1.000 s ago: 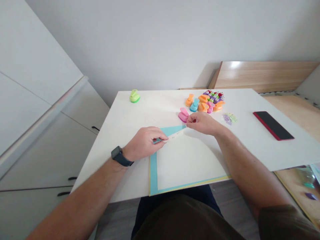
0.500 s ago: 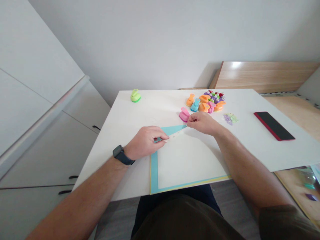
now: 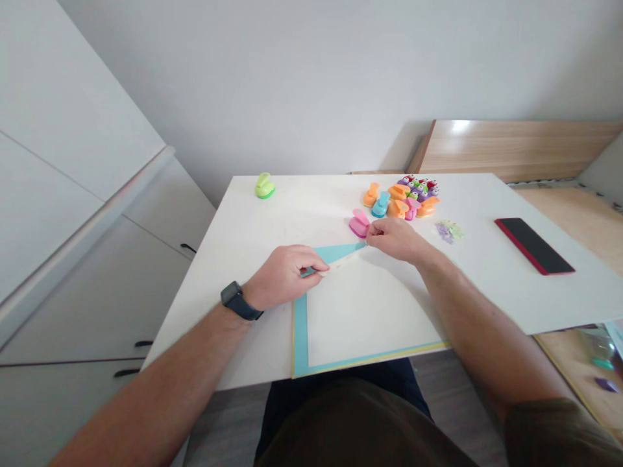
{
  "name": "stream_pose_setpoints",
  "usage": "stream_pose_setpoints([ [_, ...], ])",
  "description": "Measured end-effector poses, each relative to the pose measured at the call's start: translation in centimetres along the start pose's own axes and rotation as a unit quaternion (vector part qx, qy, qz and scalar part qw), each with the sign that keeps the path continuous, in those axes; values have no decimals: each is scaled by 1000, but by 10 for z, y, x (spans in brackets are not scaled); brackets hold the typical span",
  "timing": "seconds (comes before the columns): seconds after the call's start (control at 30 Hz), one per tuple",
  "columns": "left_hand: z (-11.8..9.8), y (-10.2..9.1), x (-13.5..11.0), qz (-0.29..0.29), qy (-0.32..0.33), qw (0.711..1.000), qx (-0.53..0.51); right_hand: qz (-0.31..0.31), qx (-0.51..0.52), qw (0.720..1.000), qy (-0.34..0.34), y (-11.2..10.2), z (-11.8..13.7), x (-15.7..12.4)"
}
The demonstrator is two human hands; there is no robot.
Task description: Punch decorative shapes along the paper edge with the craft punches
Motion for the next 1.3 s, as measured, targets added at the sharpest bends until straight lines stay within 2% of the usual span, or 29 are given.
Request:
stream_pose_setpoints([
  [0.4, 17, -8, 0, -53, -111, 991, 42, -47, 46, 997, 50, -7, -13, 0],
  [0.7, 25, -9, 2, -40, -151, 985, 77, -35, 73, 995, 52, -22, -18, -2],
  [0.87, 30, -9, 0, -40, -155, 984, 74, -15, 106, 994, 25, -29, -23, -12],
  [0.97, 32, -10, 0, -44, -155, 984, 73, -52, 68, 996, 40, -45, -51, -20],
  [1.03, 32, -10, 0, -44, -154, 984, 75, -106, 10, 990, 91, -63, -86, -28],
  [1.13, 32, -10, 0, -40, -156, 984, 78, -145, -91, 971, 166, -82, -144, -41],
  [1.23, 31, -9, 0, -38, -154, 984, 83, -137, -127, 960, 207, -85, -187, -52],
  [1.3, 32, -9, 0, -37, -155, 983, 87, -135, -138, 958, 214, -82, -202, -58],
])
Point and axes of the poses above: each hand's wrist, its own x-axis towards the middle knuckle, its own y-axis out of the palm, z = x × y, the point moved 8 cm from there along x, towards the middle knuckle, and after that the axes turned 6 degrees about -x, right-handed, at the moved point
